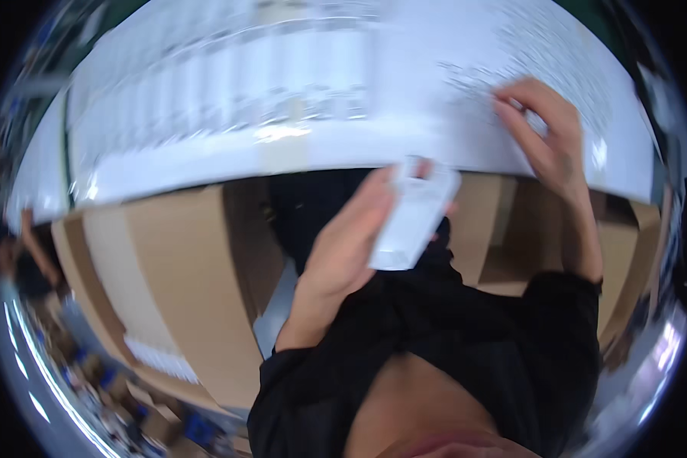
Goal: The recorder is manually assembling small white plastic housing components by snapping or gluing parts together at a production workbench.
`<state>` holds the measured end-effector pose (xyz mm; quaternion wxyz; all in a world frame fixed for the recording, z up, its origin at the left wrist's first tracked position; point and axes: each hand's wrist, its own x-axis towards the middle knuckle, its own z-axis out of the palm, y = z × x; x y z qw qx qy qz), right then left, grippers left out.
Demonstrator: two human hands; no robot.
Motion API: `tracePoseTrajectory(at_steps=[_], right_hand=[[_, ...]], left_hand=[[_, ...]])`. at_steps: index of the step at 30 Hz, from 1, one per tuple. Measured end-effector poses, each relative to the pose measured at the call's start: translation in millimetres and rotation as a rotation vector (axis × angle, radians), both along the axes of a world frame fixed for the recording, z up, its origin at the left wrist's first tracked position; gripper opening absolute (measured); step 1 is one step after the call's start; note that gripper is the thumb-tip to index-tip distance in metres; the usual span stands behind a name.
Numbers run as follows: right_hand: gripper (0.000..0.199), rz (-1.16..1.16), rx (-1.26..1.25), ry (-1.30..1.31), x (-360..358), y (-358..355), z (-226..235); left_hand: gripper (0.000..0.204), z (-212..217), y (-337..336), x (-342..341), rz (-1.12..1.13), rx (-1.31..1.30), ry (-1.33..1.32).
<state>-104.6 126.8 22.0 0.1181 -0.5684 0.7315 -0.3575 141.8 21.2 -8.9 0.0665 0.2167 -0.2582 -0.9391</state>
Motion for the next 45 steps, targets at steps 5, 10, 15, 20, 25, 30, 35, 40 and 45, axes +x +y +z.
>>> tracePoseTrajectory(at_steps=[5,10,15,20,25,30,35,40,45], right_hand=[[0.017,0.051,0.035,0.229,-11,9,-7],[0.018,0.179,0.094,0.396,-7,-5,-13],[0.016,0.194,0.071,0.494,1,-12,-11],[0.016,0.186,0.036,-0.005,28,-8,8],[0.019,0.114,-0.107,-0.149,33,-9,8],[0.018,-0.007,-0.248,-0.212,40,-23,-11],[0.014,-0.145,-0.183,-0.354,46,-25,-12],[0.009,-0.225,-0.036,-0.425,47,-30,2],[0.008,-0.196,0.032,-0.435,38,-29,2]], left_hand=[[0.06,-12,9,-3,-0.039,-0.137,0.037],[0.061,-10,2,7,-0.039,-0.113,0.038],[0.061,-7,7,5,0.076,-0.13,0.011],[0.066,-8,18,-19,0.257,-0.43,0.105],[0.063,6,12,-40,0.203,-0.614,0.268],[0.058,2,5,-45,0.181,-0.481,0.261],[0.056,1,3,-48,0.21,-0.496,0.234],[0.053,1,-1,-50,0.199,-0.541,0.189],[0.051,-3,0,-53,0.198,-0.667,0.154]])
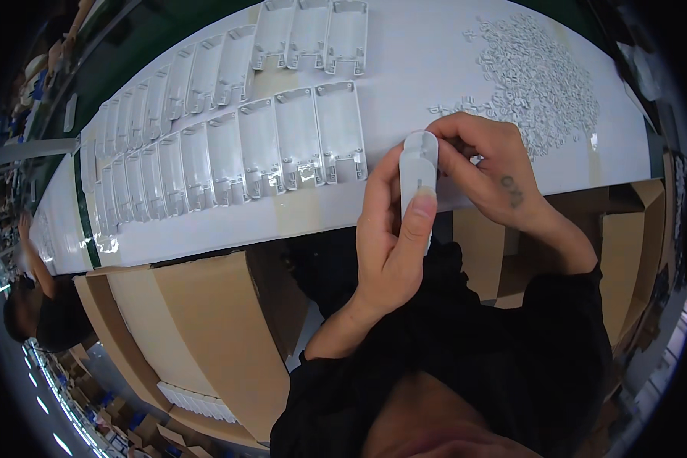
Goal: The recorder is manually assembling small white plastic housing components by snapping or gluing parts together at a production workbench.
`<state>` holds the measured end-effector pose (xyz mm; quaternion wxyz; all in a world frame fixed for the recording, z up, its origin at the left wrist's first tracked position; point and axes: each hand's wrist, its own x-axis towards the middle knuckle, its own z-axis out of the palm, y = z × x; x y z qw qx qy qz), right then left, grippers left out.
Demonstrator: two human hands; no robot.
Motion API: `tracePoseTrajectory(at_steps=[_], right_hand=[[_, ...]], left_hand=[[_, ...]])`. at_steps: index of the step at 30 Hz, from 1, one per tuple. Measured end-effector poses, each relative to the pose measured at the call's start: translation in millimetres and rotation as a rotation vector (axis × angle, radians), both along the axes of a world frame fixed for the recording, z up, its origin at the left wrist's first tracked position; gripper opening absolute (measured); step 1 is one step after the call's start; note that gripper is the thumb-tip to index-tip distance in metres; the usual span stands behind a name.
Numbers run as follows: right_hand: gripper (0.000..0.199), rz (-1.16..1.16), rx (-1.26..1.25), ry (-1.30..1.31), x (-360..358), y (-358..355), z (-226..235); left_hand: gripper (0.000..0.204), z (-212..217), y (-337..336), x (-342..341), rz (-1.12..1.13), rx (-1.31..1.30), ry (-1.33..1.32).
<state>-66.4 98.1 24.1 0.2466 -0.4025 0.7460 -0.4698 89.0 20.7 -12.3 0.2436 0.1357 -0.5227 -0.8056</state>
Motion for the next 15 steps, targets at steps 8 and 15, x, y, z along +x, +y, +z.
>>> tracePoseTrajectory(at_steps=[8,15], right_hand=[[0.007,-0.118,-0.095,-0.432,1,8,11],[0.004,0.047,-0.054,-0.482,12,10,18]], left_hand=[[0.051,7,-1,-1,0.037,0.34,-0.02],[0.056,3,-2,2,-0.015,0.28,0.011]])
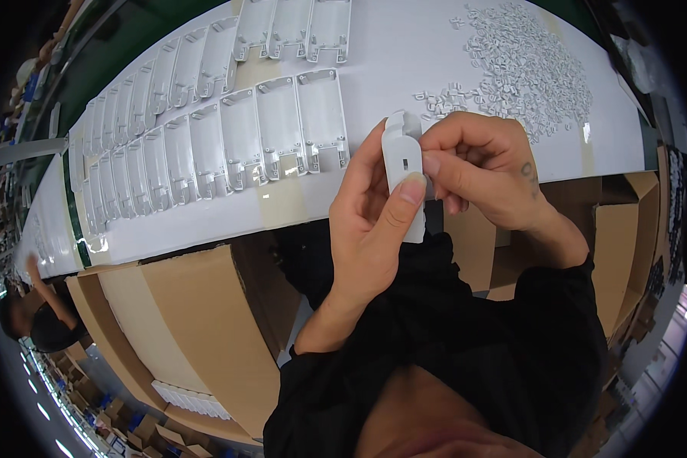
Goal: The recorder is manually assembling small white plastic housing components by snapping or gluing parts together at a production workbench.
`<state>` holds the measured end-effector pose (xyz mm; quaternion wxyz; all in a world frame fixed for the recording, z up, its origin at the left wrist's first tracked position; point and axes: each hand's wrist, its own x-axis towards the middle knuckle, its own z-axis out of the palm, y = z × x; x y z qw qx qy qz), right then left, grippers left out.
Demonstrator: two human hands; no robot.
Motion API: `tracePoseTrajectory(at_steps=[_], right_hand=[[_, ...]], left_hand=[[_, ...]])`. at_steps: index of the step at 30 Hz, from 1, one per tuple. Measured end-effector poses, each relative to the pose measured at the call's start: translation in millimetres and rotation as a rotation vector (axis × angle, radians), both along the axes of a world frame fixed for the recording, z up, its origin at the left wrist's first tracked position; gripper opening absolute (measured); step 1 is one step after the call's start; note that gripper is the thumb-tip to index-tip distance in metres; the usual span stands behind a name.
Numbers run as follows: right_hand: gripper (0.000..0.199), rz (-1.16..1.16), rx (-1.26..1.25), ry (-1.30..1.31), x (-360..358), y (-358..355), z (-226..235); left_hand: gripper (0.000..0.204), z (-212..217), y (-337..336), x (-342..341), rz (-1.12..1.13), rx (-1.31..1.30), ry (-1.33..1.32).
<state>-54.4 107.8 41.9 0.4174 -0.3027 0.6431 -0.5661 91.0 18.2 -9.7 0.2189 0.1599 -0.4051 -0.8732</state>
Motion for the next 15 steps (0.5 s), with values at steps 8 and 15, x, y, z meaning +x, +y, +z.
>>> tracePoseTrajectory(at_steps=[8,15], right_hand=[[0.005,0.072,-0.108,-0.01,-6.4,3.1,-4.8],[0.001,0.043,-0.174,-0.059,-7.8,7.0,-4.8]], left_hand=[[0.058,3.4,-6.0,-2.8,-0.099,0.016,0.058],[0.058,6.4,-8.7,-7.5,-0.146,0.031,0.037]])
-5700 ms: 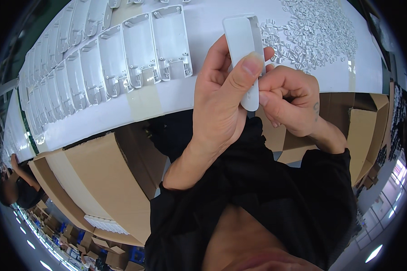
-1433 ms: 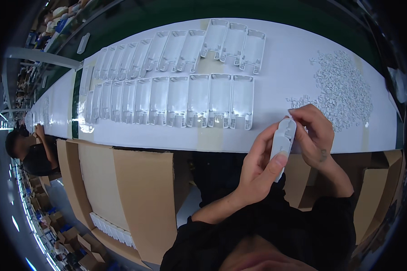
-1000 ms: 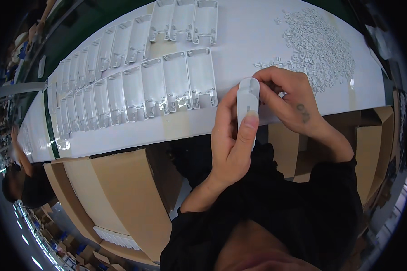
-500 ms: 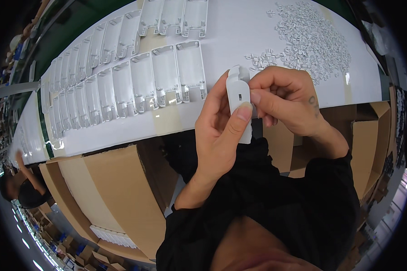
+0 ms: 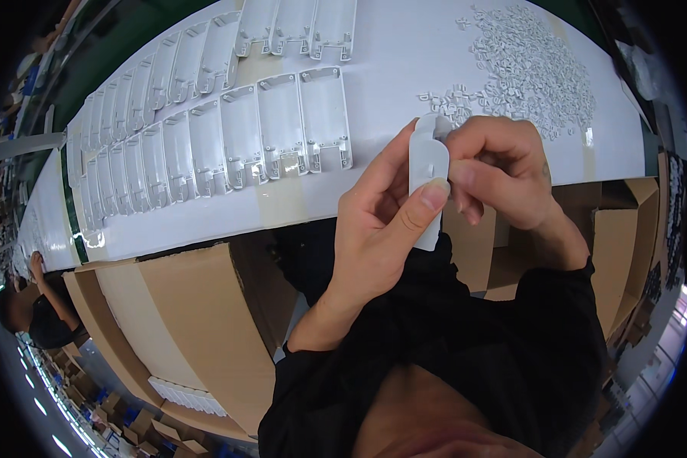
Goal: The recorder is manually assembling small white plastic housing components by snapping or gluing parts together at a production workbench.
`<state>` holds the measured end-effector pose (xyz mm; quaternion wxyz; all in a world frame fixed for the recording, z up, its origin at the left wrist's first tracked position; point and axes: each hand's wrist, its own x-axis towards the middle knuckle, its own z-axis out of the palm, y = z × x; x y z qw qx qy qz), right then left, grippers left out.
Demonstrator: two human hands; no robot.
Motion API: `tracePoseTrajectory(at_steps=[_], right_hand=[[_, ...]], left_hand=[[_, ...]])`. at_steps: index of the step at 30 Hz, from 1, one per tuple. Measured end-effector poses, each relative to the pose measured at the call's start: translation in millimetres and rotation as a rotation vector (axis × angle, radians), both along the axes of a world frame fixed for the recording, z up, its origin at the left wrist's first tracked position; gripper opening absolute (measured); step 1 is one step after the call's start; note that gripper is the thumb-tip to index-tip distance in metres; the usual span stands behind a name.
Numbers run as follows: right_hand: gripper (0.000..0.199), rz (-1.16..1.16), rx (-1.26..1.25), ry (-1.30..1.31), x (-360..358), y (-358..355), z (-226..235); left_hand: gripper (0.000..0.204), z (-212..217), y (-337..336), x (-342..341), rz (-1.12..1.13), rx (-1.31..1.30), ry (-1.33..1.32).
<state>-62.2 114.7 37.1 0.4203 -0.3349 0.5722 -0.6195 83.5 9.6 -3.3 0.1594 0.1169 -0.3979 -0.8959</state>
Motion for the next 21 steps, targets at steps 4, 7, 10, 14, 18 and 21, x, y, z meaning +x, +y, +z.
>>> tracePoseTrajectory(at_steps=[4,7,10,14,18,21], right_hand=[[0.001,0.005,0.02,0.033,-6,-9,10],[0.003,0.011,0.083,0.165,-20,-31,23],[0.007,-0.124,0.181,0.403,-59,-87,52],[0.015,-0.186,0.314,0.477,-67,-135,82],[0.021,-0.162,0.326,0.496,-86,-224,89],[0.025,0.036,0.075,0.478,-191,-335,36]], left_hand=[[0.058,1,0,-5,0.017,-0.054,-0.018],[0.057,-5,5,-9,0.04,-0.143,-0.073],[0.053,-17,25,-13,0.28,-0.149,-0.026],[0.046,-17,25,-8,0.218,-0.662,-0.105],[0.044,-24,30,-15,0.333,-0.938,-0.096],[0.044,-28,41,-23,0.353,-1.027,-0.086]])
